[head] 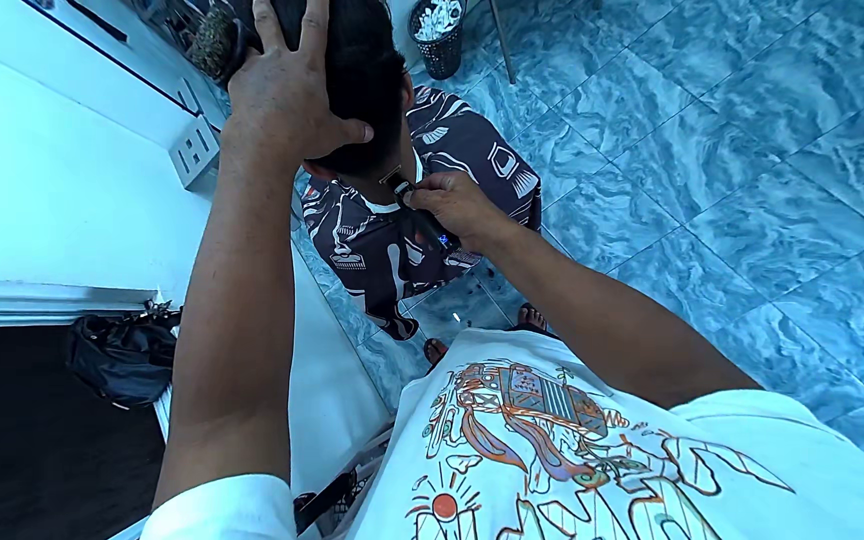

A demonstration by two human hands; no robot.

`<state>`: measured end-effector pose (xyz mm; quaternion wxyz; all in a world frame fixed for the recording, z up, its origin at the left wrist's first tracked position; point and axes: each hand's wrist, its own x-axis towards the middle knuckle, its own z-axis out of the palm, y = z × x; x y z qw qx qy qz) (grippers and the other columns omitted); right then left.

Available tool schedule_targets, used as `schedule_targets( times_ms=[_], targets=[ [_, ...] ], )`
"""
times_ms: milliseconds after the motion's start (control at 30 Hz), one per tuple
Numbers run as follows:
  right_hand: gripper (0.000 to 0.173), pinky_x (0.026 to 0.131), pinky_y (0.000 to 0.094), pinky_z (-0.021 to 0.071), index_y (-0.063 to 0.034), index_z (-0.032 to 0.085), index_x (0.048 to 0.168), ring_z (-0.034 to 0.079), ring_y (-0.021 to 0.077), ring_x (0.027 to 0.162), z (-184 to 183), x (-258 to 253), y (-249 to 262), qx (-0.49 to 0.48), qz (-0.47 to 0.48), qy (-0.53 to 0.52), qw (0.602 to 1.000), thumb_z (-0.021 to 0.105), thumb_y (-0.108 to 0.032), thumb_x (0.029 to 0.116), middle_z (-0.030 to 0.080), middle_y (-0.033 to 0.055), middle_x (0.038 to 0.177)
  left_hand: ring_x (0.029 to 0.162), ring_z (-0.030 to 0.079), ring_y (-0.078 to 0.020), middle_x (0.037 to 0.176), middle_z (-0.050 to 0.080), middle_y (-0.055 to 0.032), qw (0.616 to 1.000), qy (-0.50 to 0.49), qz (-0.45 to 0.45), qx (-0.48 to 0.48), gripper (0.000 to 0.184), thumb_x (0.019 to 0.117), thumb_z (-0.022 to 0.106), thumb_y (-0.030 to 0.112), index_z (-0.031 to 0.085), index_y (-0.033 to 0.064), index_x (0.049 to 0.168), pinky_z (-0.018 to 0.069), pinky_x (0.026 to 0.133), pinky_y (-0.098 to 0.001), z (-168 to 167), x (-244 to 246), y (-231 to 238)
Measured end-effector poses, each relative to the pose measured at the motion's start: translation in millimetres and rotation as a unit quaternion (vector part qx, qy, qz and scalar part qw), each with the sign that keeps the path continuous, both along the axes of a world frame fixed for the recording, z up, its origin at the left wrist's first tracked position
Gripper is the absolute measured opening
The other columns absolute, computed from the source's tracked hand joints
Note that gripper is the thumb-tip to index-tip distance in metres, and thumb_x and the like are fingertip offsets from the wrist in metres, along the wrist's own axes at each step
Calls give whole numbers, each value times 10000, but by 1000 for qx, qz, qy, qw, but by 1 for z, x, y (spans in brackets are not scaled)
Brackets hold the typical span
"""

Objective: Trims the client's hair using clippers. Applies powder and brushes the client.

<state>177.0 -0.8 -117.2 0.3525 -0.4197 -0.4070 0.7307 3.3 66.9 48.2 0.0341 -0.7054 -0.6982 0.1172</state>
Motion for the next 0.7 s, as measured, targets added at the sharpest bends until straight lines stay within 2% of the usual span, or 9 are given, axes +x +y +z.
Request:
schedule_targets(
  times_ms=[100,233,367,467,567,700],
  targets=[
    [274,566,388,629,12,633,1211,692,253,651,0,-1,0,14,-2,6,1000,643,-183,1019,683,168,953,1334,395,-654,1664,89,-346,1000,-3,-1,4,1274,709,790,710,66,283,1667,404,930,-806,0,0,0],
    [265,552,387,627,25,634,1185,690,244,621,2,-1,1,4,1,-12,1000,644,-178,1016,687,167,917,1337,396,-653,1654,117,-358,1000,-1,-1,0,1279,718,790,698,45,277,1667,407,929,-806,2,1,-1],
    [283,557,380,626,15,627,1219,691,241,638,2,0,1,28,0,-10,1000,649,-182,1017,692,163,963,1334,394,-654,1656,113,-355,1000,4,1,2,1286,709,786,710,39,289,1667,407,919,-807,1,2,1],
    [265,557,376,629,21,636,1193,695,241,632,4,0,3,15,-3,-16,1000,645,-175,1016,691,165,937,1337,393,-651,1656,118,-352,1000,4,-1,3,1284,708,784,715,40,296,1667,406,925,-805,1,2,1],
    [277,568,376,631,18,636,1219,700,248,651,3,0,4,32,-1,-2,999,646,-173,1018,693,169,961,1332,395,-653,1652,126,-357,1000,2,-5,4,1290,704,788,712,43,288,1668,404,926,-805,0,2,2],
    [265,549,376,625,24,642,1194,693,241,621,3,1,5,15,0,-11,1000,647,-169,1013,693,170,924,1316,411,-656,1652,116,-360,1000,5,-2,1,1286,706,790,706,40,294,1666,415,905,-806,1,3,2]
  ],
)
